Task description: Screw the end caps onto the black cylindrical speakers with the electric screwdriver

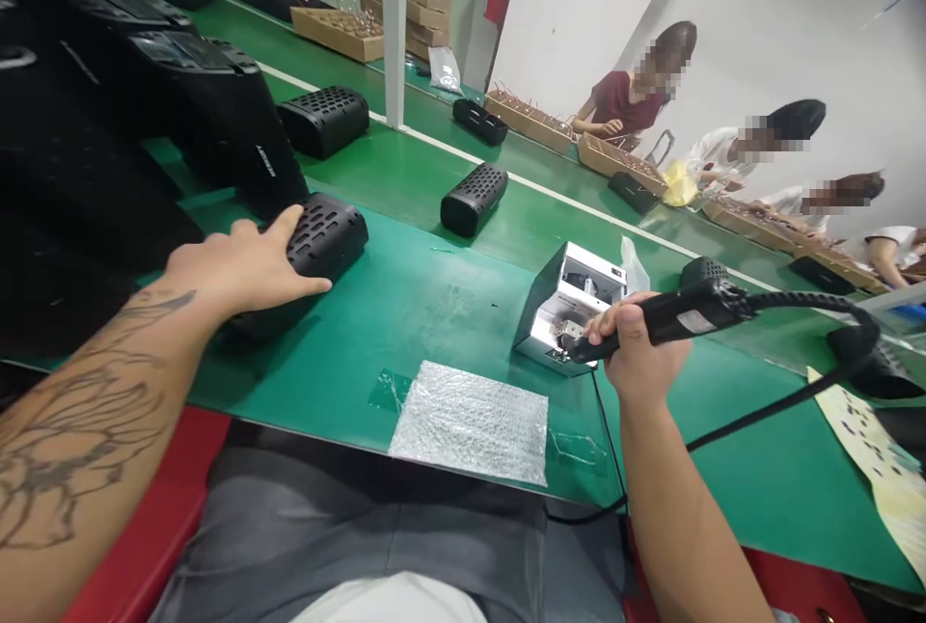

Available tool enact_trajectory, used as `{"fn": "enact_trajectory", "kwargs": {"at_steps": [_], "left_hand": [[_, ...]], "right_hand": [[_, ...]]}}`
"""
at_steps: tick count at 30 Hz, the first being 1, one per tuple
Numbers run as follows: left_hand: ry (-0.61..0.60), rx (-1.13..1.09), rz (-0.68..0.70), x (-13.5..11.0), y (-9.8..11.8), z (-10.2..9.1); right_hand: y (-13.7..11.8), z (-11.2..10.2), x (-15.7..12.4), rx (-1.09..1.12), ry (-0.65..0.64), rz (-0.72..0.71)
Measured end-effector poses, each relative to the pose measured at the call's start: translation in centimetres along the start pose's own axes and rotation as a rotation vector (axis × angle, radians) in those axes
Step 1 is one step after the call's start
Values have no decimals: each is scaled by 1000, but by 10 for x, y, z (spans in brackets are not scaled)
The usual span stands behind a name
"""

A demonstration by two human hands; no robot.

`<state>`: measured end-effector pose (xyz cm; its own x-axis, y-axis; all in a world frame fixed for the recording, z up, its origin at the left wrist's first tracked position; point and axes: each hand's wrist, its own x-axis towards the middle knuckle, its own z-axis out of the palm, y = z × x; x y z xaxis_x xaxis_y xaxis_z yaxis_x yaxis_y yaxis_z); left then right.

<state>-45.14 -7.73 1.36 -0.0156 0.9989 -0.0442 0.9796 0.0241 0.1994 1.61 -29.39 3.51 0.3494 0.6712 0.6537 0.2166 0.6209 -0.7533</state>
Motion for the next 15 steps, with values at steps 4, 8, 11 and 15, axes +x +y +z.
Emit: {"fn": "enact_trajectory", "kwargs": {"at_steps": [4,8,11,15], "left_hand": [[-1,81,241,-31,-12,-9],[40,63,695,-92,33,-19],[-74,58,1007,-134,81,-9],[-154,108,1223,-159,127,19]], "right_hand": [[-26,1,-6,59,20,11],[-81,-1,-17,123,43,-1],[-116,-4,-31,156,-22,14],[-134,-2,-51,203,-134,32]]}}
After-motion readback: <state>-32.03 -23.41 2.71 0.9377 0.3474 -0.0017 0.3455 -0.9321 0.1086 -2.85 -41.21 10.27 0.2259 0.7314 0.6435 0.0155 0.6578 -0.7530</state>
